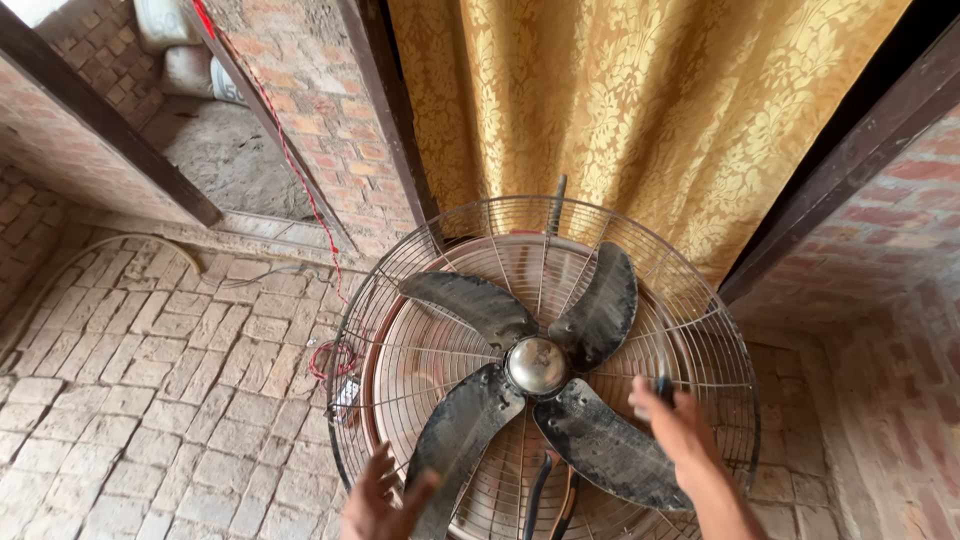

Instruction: The person uses a screwdriver to remove the central nut from a standing fan, detaching the fan blades. They then reattach the fan blades and tighten the nut to secure them back onto the motor shaft.

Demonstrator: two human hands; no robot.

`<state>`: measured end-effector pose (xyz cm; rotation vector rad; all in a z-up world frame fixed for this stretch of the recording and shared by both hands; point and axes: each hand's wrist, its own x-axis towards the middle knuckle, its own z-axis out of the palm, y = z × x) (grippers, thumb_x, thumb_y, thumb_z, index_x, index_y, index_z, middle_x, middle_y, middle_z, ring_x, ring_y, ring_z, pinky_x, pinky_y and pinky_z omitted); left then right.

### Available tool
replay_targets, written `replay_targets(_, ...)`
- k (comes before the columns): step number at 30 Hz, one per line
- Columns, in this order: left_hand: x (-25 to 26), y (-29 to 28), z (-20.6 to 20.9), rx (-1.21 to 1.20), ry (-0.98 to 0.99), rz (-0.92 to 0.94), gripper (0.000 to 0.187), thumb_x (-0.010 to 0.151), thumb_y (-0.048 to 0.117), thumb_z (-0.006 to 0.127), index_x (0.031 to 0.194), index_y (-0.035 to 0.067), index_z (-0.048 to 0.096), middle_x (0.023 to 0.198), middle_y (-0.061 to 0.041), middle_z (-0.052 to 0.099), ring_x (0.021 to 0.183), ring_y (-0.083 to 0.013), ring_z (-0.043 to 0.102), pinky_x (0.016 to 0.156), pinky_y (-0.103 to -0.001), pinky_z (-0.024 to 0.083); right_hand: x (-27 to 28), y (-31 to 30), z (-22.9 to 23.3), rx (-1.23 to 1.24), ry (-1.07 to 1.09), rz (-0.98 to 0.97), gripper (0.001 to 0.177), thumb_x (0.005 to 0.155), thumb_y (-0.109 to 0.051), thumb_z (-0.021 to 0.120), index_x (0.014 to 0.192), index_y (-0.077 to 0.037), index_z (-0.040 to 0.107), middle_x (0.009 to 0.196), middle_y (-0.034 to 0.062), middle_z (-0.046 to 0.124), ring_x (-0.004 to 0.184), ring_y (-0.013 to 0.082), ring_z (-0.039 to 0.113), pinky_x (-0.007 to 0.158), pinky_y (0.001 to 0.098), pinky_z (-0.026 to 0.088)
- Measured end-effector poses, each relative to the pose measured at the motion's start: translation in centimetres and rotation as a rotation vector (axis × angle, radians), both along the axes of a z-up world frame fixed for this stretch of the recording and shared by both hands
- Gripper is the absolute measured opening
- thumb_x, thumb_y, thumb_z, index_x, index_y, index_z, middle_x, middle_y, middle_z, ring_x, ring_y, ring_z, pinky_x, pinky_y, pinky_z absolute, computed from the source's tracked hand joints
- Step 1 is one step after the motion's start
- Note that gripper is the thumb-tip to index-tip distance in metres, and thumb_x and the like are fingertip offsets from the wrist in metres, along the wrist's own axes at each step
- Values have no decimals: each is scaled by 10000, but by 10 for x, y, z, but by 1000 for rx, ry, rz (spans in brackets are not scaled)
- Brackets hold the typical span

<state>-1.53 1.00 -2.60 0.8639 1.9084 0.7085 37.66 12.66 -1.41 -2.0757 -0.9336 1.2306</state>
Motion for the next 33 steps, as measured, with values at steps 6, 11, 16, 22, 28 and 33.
replay_targets(6, 34, 18, -1, -384, 415, -424, 1435, 666, 622, 977, 1596, 65, 38, 1401, -188, 428, 1367, -354, 455, 1202, -511, 377, -22, -17, -7, -71, -261, 214, 457, 736, -405, 898, 924, -100, 614, 768, 18, 605, 636, 178, 572, 619, 347, 555)
replay_targets(11, 39, 15, -35, -120, 426, -181, 1185, 596, 314, 936, 1531, 137, 230, 1299, -182, 479, 1287, -352, 512, 1216, -488, 351, -22, -24, -42, 6, -412, 235, 374, 768, -327, 883, 915, -126, 603, 798, 14, 590, 645, 165, 567, 587, 363, 553)
replay_targets(16, 34, 14, -45, 17, 459, -130, 1168, 552, 270, 912, 1535, 182, 288, 1274, -172, 494, 1258, -342, 534, 1183, -475, 399, -15, -30, -64, 191, -320, 188, 355, 781, -297, 853, 824, -93, 567, 745, 33, 578, 626, 182, 571, 558, 366, 561)
replay_targets(22, 21, 38, -11, -86, 557, -155, 1124, 590, 204, 920, 1524, 163, 296, 1289, -151, 487, 1308, -338, 497, 1227, -500, 316, -35, -26, -64, 203, -199, 165, 335, 835, -341, 790, 764, -125, 545, 689, 28, 548, 586, 179, 525, 536, 369, 511)
replay_targets(28, 20, 46, -1, -190, 496, -164, 1142, 604, 215, 943, 1529, 152, 277, 1383, -164, 461, 1357, -334, 484, 1237, -498, 328, -47, -23, -48, 61, -155, 145, 384, 850, -397, 800, 817, -96, 564, 658, 10, 517, 570, 180, 506, 555, 367, 495)
replay_targets(33, 17, 46, -4, -162, 471, -196, 1256, 611, 345, 976, 1568, 125, 194, 1425, -193, 410, 1378, -357, 439, 1221, -520, 318, -47, -24, -27, -18, -71, 89, 359, 824, -389, 842, 934, -79, 697, 724, 26, 565, 641, 200, 542, 640, 408, 509)
